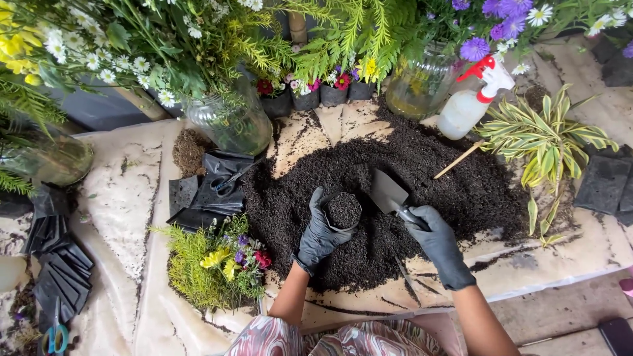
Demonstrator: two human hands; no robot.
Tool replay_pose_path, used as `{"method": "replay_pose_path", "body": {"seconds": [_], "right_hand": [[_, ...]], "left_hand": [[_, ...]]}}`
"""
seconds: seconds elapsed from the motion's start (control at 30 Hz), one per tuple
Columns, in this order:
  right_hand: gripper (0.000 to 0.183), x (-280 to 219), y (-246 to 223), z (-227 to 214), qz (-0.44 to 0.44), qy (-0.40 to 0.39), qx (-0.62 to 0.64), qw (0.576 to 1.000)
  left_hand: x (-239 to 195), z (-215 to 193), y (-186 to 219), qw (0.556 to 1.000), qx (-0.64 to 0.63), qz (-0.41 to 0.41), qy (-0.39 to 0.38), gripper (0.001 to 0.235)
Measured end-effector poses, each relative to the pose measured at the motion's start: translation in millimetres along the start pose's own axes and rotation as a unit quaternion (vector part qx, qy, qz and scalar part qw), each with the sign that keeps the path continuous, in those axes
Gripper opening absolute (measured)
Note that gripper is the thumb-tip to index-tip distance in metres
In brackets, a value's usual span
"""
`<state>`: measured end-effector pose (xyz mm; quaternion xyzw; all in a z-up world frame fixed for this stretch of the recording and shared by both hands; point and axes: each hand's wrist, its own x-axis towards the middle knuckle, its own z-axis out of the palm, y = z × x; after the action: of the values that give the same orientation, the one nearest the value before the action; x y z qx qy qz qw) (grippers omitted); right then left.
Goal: Filling a small nursery pot with soil and planting a small green sprig followed by several decorative flowers to create a small arrangement.
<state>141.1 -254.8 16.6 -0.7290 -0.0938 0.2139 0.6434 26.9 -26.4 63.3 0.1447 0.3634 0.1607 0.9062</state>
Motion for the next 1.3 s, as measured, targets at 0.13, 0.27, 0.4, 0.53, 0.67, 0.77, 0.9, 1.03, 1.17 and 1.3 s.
{"method": "replay_pose_path", "body": {"seconds": [0.13,0.27,0.4,0.53,0.67,0.77,0.9,1.03,1.17,1.3], "right_hand": [[0.036,-18.8,-8.6,-12.1,0.007,-0.007,-0.057,0.998],[0.041,-41.2,-32.7,-3.0,0.038,-0.046,-0.053,0.997],[0.04,-54.9,-67.8,9.7,-0.042,-0.085,-0.276,0.956],[0.044,-58.9,-64.7,13.9,-0.084,-0.097,-0.285,0.95],[0.038,-56.4,-67.2,16.8,-0.093,-0.053,-0.301,0.948],[0.028,-40.2,-48.9,12.7,-0.03,0.01,-0.303,0.952],[0.025,-10.1,-23.9,-2.3,-0.097,0.046,-0.475,0.874],[0.056,-9.6,-13.9,8.1,-0.118,0.076,-0.573,0.807],[0.057,-2.6,10.3,9.1,-0.288,0.151,-0.558,0.764],[0.055,-10.7,-10.4,10.4,-0.308,0.149,-0.51,0.789]], "left_hand": [[19.3,-32.5,-4.6,0.987,0.101,0.094,-0.083,0.064],[38.5,-62.9,-10.3,0.918,0.249,0.235,-0.2,0.097],[56.8,-89.6,-15.6,0.792,0.381,0.365,-0.307,0.136],[60.3,-90.7,-15.8,0.751,0.385,0.41,-0.347,0.137],[12.0,-52.2,15.1,0.852,0.386,0.293,-0.199,0.129],[-9.2,-36.3,26.8,0.943,0.255,0.15,-0.155,0.121],[-2.9,-34.4,25.8,0.918,0.302,0.199,-0.16,0.123],[1.4,-34.9,20.1,0.897,0.335,0.239,-0.163,0.124],[10.1,-29.7,1.0,0.861,0.388,0.287,-0.161,0.125],[17.3,-31.2,-2.6,0.821,0.433,0.335,-0.158,0.126]]}}
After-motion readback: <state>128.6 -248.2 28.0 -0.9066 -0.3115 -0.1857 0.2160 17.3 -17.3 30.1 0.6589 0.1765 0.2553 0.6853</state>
